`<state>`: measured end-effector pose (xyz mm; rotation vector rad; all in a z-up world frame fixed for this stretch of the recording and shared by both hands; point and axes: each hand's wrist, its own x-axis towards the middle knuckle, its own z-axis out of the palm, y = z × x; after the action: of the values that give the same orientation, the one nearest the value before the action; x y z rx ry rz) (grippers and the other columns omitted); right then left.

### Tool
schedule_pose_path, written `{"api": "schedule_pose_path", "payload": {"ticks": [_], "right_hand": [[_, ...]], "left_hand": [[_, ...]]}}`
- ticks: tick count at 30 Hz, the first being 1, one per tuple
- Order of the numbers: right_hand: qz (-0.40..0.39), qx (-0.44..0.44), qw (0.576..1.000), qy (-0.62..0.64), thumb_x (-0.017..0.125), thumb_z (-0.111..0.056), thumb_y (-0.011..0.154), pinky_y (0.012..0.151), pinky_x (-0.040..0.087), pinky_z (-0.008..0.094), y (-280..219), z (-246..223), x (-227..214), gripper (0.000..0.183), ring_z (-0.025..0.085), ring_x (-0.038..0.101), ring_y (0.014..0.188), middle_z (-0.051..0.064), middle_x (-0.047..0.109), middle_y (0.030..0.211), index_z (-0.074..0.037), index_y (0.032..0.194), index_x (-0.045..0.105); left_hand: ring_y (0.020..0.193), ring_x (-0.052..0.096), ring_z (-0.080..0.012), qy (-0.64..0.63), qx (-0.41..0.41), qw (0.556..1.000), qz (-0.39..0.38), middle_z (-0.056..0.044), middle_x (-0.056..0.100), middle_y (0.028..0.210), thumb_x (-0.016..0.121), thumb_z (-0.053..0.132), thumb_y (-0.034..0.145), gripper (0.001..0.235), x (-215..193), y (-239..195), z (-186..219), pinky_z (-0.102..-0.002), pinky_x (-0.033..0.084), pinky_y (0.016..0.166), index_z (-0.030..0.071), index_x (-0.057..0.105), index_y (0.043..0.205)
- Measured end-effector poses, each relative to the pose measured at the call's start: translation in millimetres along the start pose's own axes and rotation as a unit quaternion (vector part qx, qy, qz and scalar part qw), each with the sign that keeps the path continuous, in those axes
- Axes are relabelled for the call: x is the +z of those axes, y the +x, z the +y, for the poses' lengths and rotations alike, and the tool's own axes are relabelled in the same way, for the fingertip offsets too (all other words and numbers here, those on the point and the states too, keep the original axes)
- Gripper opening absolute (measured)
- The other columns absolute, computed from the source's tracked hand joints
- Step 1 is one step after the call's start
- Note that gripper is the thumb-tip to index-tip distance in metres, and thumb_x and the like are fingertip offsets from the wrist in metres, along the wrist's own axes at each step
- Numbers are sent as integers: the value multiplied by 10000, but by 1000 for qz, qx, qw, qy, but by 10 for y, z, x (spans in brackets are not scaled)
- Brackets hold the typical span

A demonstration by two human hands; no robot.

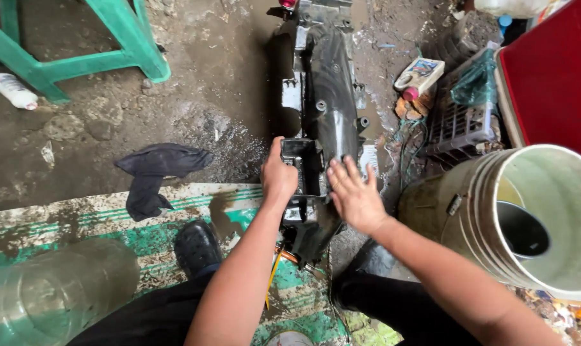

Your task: The person scrubs a black motorcycle part with a cloth, then pours liquid from a ladle onto it and continues scrubbing. The person works while sitting on the ground.

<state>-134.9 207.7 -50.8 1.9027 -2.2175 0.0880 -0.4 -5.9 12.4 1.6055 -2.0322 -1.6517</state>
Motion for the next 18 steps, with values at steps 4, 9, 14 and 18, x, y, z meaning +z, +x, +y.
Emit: {"api": "schedule_pose_path", "payload": {"ticks": [4, 9, 14, 18], "right_hand": [[17, 14, 1000, 13, 574, -354, 1104, 1252, 198, 754, -115, -148, 91, 652, 409, 317, 1692, 115, 422, 1818, -137, 1712, 480], [51, -1, 996, 76, 495, -323, 1166, 1268, 190, 725, 569, 262, -85, 508, 404, 306, 1696, 47, 493, 1783, -194, 1648, 593], [121, 77, 978, 148, 646, -323, 1124, 1181, 379, 539, 875, 430, 208, 352, 353, 438, 1485, 1, 607, 1511, -230, 1445, 757], [156, 133, 953, 224, 727, -188, 1013, 1058, 540, 427, 857, 41, 152, 415, 305, 595, 1201, 26, 619, 1276, -178, 1424, 783]], "left_hand": [[1230, 759, -438, 10, 4, 1000, -1, -195, 766, 1248, 623, 89, 1011, 693, -48, -5, -33, -550, 613, 1021, 338, 518, 1650], [1254, 740, -478, 13, 22, 1000, 4, -257, 772, 1260, 573, 38, 1020, 697, -97, 51, 20, -562, 602, 1031, 281, 507, 1670], [1227, 750, -454, -6, 15, 1000, 11, -248, 772, 1242, 551, 22, 1015, 723, -100, -54, 87, -541, 613, 1007, 269, 490, 1692], [1239, 738, -465, -6, 26, 1000, 11, -247, 769, 1261, 567, 49, 1016, 734, -111, 10, 4, -568, 598, 993, 268, 462, 1708]]}}
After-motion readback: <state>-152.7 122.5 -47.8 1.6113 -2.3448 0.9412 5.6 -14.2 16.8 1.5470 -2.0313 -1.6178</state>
